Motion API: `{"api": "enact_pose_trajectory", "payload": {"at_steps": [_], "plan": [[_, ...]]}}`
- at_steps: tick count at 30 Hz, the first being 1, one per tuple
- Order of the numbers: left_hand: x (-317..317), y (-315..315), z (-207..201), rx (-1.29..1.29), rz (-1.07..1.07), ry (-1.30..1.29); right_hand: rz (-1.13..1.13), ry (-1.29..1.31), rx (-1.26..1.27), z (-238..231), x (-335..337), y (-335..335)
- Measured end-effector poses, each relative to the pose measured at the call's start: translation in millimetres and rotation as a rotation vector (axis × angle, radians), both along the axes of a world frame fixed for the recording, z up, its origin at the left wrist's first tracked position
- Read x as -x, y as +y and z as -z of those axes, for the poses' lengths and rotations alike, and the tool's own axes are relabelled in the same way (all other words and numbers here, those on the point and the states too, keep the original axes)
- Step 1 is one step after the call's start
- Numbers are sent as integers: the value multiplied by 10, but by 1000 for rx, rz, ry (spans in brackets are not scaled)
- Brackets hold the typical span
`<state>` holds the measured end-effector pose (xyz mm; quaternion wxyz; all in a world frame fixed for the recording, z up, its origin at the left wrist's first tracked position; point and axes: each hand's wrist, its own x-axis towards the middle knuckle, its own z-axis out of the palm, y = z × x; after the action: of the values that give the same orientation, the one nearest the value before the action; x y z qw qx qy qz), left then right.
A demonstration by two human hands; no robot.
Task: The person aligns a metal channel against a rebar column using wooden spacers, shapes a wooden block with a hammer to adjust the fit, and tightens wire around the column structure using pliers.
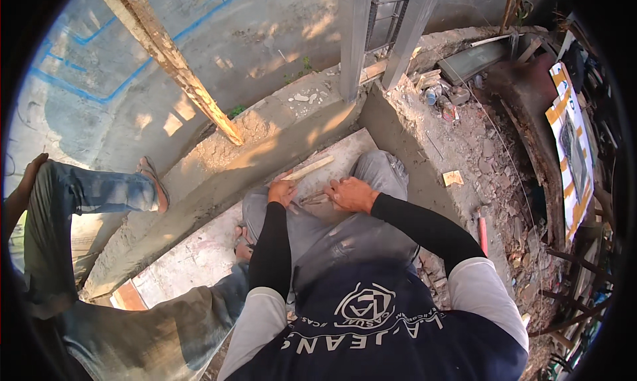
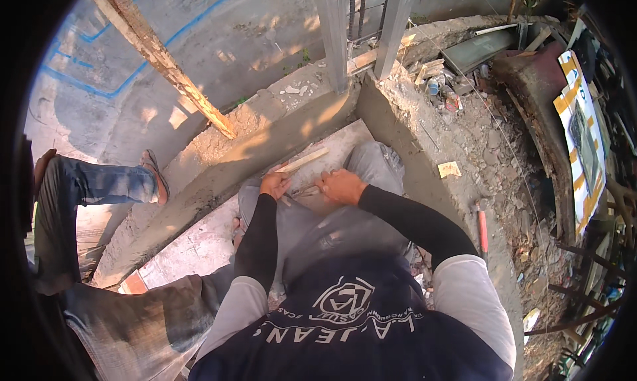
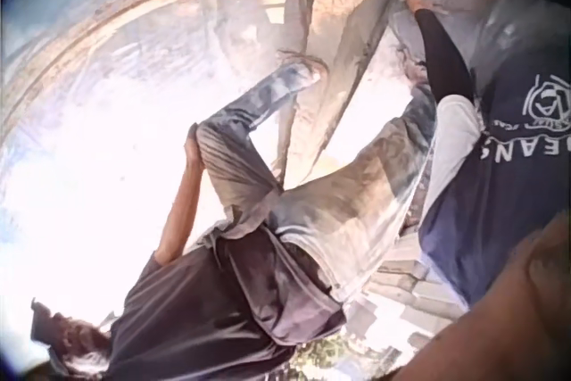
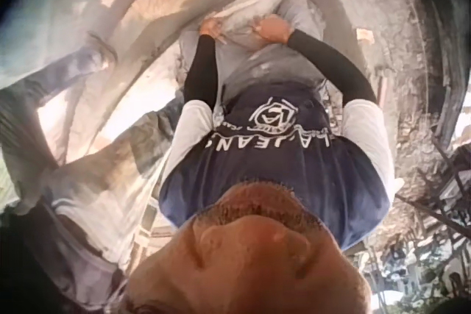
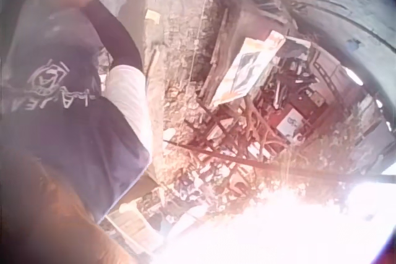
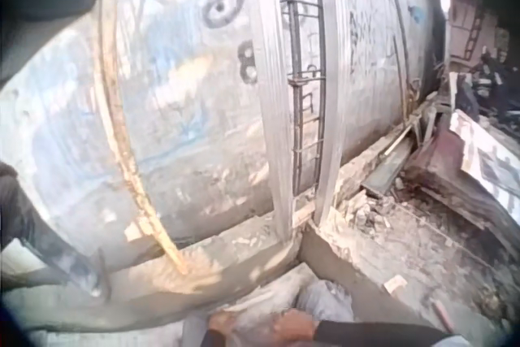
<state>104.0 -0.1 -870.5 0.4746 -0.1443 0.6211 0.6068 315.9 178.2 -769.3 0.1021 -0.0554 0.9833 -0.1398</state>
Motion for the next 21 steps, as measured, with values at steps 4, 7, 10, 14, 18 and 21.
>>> {"api": "enact_pose_trajectory", "payload": {"at_steps": [4,7,10,14,18,21], "plan": [[-216,186,-30,66,170,292,505,171,287,-936,-792,160],[-142,192,363,211,259,625,871,-61,528,-1447,-1454,137],[12,73,507,185,215,663,1264,-45,1017,-1243,-2315,31],[-43,204,383,266,430,734,1490,-217,1045,-260,-3614,-398],[-233,193,161,253,474,643,1739,-246,1246,107,-3843,-795],[-162,-27,107,244,483,730,1779,-211,1558,181,-3458,-712]]}}
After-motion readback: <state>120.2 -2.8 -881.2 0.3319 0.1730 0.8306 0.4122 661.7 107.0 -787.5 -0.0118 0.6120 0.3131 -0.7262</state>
